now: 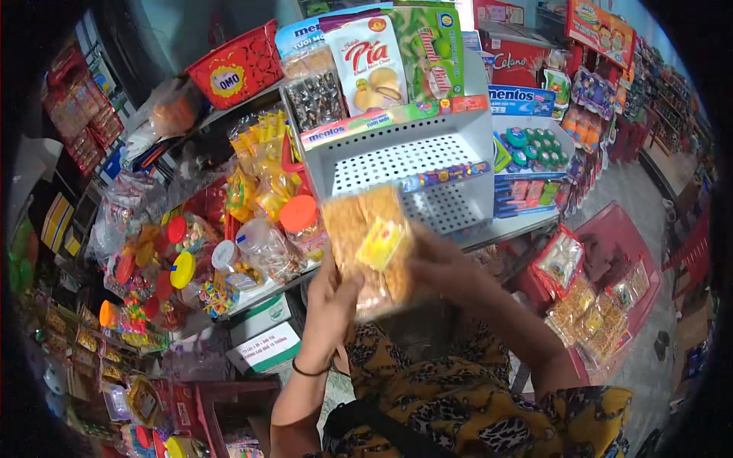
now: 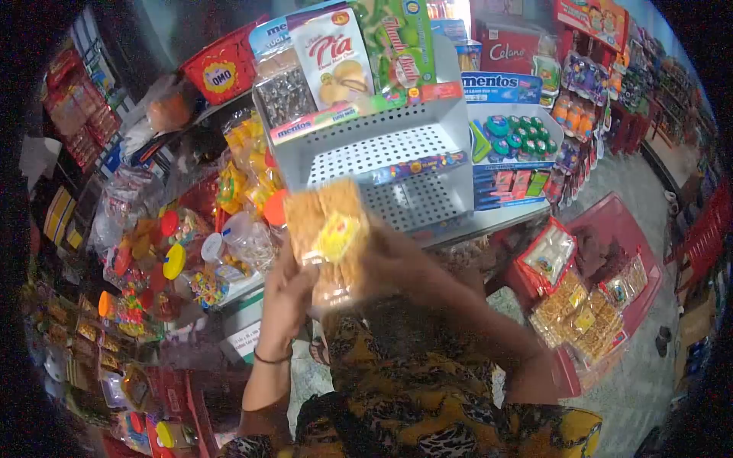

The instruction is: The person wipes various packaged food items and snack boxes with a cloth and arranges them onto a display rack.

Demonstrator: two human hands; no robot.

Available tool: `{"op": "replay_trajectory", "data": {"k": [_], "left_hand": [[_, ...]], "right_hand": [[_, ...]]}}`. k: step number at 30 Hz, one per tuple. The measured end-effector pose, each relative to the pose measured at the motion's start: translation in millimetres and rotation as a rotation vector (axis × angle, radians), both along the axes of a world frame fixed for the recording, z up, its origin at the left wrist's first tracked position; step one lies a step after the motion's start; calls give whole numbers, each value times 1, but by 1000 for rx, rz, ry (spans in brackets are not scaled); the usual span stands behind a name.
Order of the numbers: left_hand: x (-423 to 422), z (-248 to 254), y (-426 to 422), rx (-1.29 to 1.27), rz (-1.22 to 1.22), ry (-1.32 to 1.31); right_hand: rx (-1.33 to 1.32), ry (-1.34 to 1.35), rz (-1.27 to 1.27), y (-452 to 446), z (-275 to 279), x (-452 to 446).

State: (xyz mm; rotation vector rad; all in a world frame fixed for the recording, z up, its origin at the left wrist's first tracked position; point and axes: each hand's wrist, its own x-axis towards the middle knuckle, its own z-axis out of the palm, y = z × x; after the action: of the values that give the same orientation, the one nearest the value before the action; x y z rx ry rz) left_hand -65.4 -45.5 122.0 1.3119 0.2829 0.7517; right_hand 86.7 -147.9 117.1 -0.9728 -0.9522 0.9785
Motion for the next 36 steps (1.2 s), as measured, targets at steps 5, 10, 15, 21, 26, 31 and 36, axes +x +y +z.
{"op": "replay_trajectory", "data": {"k": [5, 10, 15, 21, 26, 31, 36], "left_hand": [[45, 7, 61, 16, 41, 31], [88, -13, 125, 203, 196, 259], [128, -9, 163, 490, 409, 458], [137, -4, 138, 849, 577, 719], [131, -36, 130, 1194, 603, 756], [120, -45, 120, 1517, 808, 555], [107, -31, 101, 1593, 804, 766]], "right_hand": [[-147, -65, -12, 44, 14, 46], [-88, -246, 30, 125, -20, 115], [-315, 273, 39, 188, -1, 140], [-45, -349, 170, 202, -26, 155], [18, -981, 242, 230, -49, 177], [-198, -744, -34, 193, 4, 113], [-533, -1621, -250, 214, -15, 112]]}}
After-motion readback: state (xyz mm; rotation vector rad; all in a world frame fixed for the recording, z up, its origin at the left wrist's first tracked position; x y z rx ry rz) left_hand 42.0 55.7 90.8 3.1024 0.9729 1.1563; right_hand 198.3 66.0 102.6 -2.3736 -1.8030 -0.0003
